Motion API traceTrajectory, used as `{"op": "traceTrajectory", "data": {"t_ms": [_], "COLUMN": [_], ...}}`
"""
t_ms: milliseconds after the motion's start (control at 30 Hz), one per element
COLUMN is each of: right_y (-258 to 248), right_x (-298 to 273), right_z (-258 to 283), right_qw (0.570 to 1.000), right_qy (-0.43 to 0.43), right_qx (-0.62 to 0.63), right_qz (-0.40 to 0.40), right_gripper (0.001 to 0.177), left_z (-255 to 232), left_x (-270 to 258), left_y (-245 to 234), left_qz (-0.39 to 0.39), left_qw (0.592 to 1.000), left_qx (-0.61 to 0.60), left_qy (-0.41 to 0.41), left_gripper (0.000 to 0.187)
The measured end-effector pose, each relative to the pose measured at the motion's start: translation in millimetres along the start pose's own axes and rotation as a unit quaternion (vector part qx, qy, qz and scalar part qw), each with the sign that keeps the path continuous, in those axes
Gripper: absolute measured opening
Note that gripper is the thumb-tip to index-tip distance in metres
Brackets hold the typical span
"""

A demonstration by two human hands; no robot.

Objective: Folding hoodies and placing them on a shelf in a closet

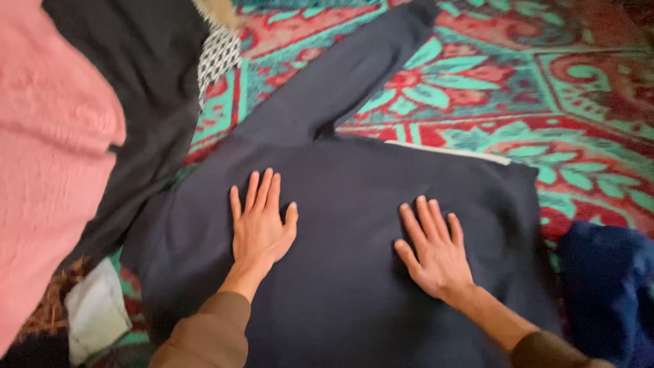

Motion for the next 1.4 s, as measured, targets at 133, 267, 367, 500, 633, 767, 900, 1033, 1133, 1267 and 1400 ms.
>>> {"op": "traceTrajectory", "data": {"t_ms": [133, 267, 367, 500, 633, 767, 900, 1033, 1133, 1267, 1400], "right_y": [-61.0, -58.2, -49.3, -34.8, -18.7, -15.2, -26.9, -33.8, -40.1, -80.5, -74.9], "right_x": [21.1, 8.9, 51.3, 99.2, 97.4, 88.2, 47.8, -54.1, -110.4, -148.1, -198.2], "right_z": [-29.6, -67.6, -47.2, -32.9, -88.4, -92.8, -44.8, 35.3, 57.4, 43.7, 17.8], "right_qw": [0.943, 0.951, 0.976, 0.987, 0.991, 0.996, 0.984, 0.985, 0.984, 0.992, 0.981], "right_qy": [-0.017, -0.184, -0.211, -0.153, -0.116, 0.0, 0.047, 0.003, -0.017, -0.005, 0.103], "right_qx": [0.021, -0.014, 0.028, 0.05, 0.046, 0.026, 0.03, 0.158, 0.166, 0.111, -0.05], "right_qz": [0.332, 0.246, 0.043, -0.026, -0.045, -0.09, -0.17, -0.075, -0.059, -0.065, -0.154], "right_gripper": [0.073, 0.061, 0.055, 0.056, 0.064, 0.059, 0.047, 0.051, 0.051, 0.049, 0.048], "left_z": [-6.3, -12.9, -1.7, -4.6, -3.6, -1.8, -3.7, -20.7, -95.2, -143.3, -87.3], "left_x": [-1.6, -3.5, 2.1, 5.1, 8.2, 6.9, 2.7, -9.6, -56.4, -156.9, -197.1], "left_y": [-3.7, 0.1, -4.4, -0.9, -4.7, -12.5, -1.4, 23.3, -3.7, -8.4, -69.7], "left_qz": [-0.045, -0.071, -0.034, -0.017, -0.026, -0.03, -0.054, -0.008, -0.107, -0.039, -0.088], "left_qw": [0.998, 0.996, 0.998, 0.999, 0.998, 0.997, 0.997, 0.995, 0.981, 0.992, 0.993], "left_qx": [0.036, 0.05, 0.047, 0.034, 0.06, 0.057, 0.032, 0.09, 0.095, -0.074, 0.082], "left_qy": [0.004, 0.024, 0.007, 0.014, 0.025, 0.045, 0.034, -0.047, -0.133, 0.097, 0.017], "left_gripper": [0.065, 0.067, 0.068, 0.066, 0.068, 0.065, 0.063, 0.066, 0.054, 0.045, 0.021]}}
Point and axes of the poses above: each hand's wrist, its own x-axis towards the middle knuckle, its own y-axis out of the palm, z = x × y, the point moved 2 cm from there along x, towards the middle knuckle, and after that the axes turned 1 degree about y, right-handed, at the moved point
